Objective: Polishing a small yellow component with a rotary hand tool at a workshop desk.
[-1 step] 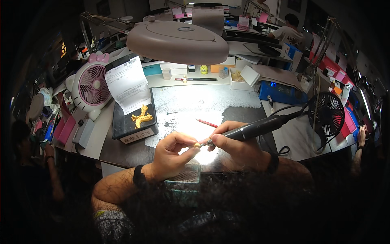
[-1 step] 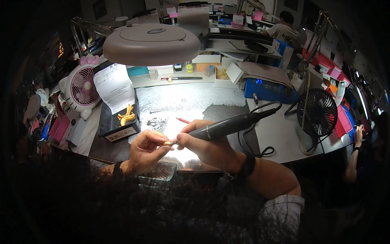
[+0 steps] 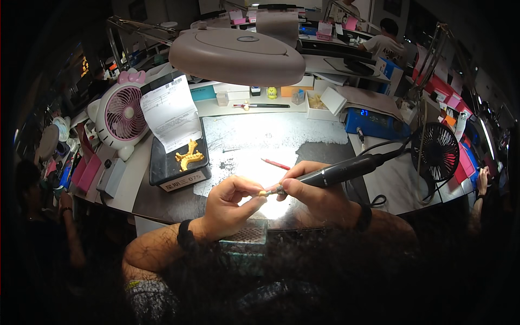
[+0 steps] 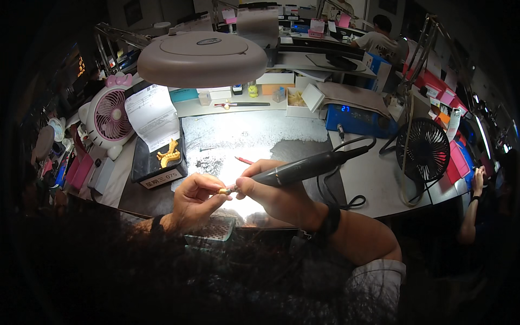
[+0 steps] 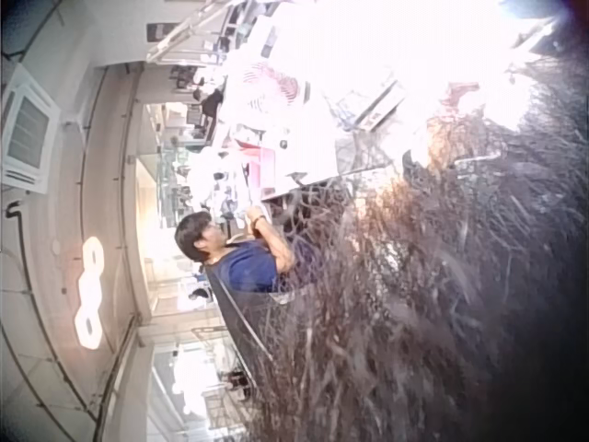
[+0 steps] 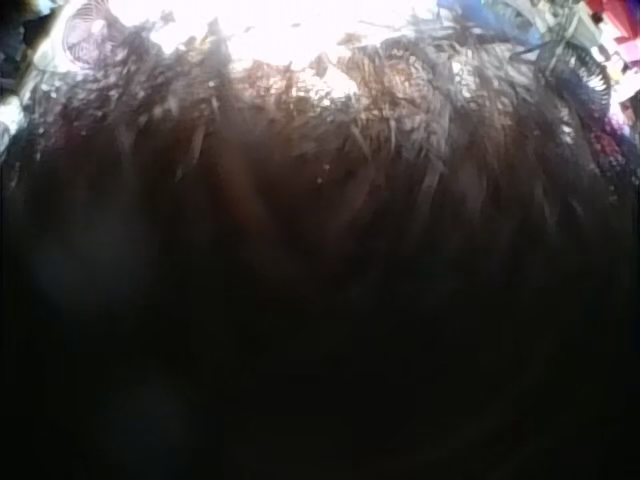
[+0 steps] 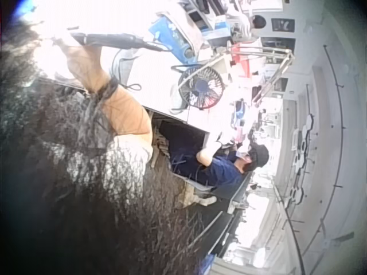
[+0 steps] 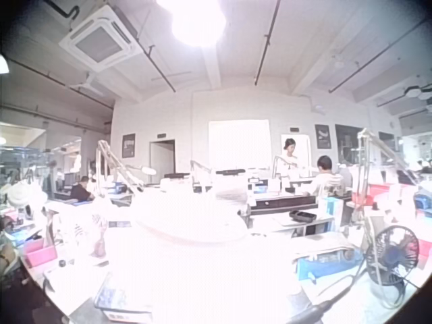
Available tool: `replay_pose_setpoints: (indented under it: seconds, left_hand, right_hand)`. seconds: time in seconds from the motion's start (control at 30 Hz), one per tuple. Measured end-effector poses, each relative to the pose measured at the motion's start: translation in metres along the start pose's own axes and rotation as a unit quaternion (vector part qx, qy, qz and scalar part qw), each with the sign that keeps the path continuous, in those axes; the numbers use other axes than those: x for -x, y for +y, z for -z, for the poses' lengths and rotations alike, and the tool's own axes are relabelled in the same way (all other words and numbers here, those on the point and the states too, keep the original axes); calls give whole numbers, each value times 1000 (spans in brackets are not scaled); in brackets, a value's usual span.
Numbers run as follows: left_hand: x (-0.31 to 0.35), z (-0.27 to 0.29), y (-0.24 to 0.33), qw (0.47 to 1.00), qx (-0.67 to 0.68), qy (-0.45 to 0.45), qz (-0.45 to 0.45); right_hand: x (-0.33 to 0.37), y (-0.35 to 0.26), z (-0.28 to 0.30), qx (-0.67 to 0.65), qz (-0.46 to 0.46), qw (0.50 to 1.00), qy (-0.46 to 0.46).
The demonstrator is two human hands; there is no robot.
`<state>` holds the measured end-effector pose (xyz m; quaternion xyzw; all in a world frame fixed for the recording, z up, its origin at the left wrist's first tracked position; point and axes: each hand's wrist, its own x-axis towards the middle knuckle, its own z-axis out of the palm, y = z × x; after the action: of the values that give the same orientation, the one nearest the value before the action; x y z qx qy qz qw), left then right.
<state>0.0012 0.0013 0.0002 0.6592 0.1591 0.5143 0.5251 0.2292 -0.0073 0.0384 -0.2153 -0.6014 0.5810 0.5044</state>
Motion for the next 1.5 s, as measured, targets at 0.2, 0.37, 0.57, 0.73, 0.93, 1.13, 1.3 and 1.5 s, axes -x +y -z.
replay_pose_setpoints:
  seconds: [0.2,0.37,0.57,0.73,0.93,1.13,1.3,1.5]
  left_hand:
    - [1,0,-1,1000,0,9,8]
    - [1,0,-2,1000,4,11,5]
    - [1,1,-2,1000,-2,9,3]
    - [2,1,0,1000,-2,13,16]
    - [1,-1,1,1000,2,6,8]
    - [1,2,-1,1000,4,5,6]
    - [1,1,-1,1000,12,1,-1]
    - [1,1,-2,1000,16,-1,-11]
  right_hand:
    - [0,1,-1,-24,3,1000,3]
    - [0,0,-2,-20,10,1000,4]
    - [0,1,-1,-14,4,1000,2]
    - [0,3,-1,-16,0,1000,-3]
    - [1,2,0,4,10,1000,-5]
    - [0,3,-1,-12,-7,1000,1]
    - [0,4,-1,-38,2,999,3]
    - [1,2,-2,-26,1,1000,2]
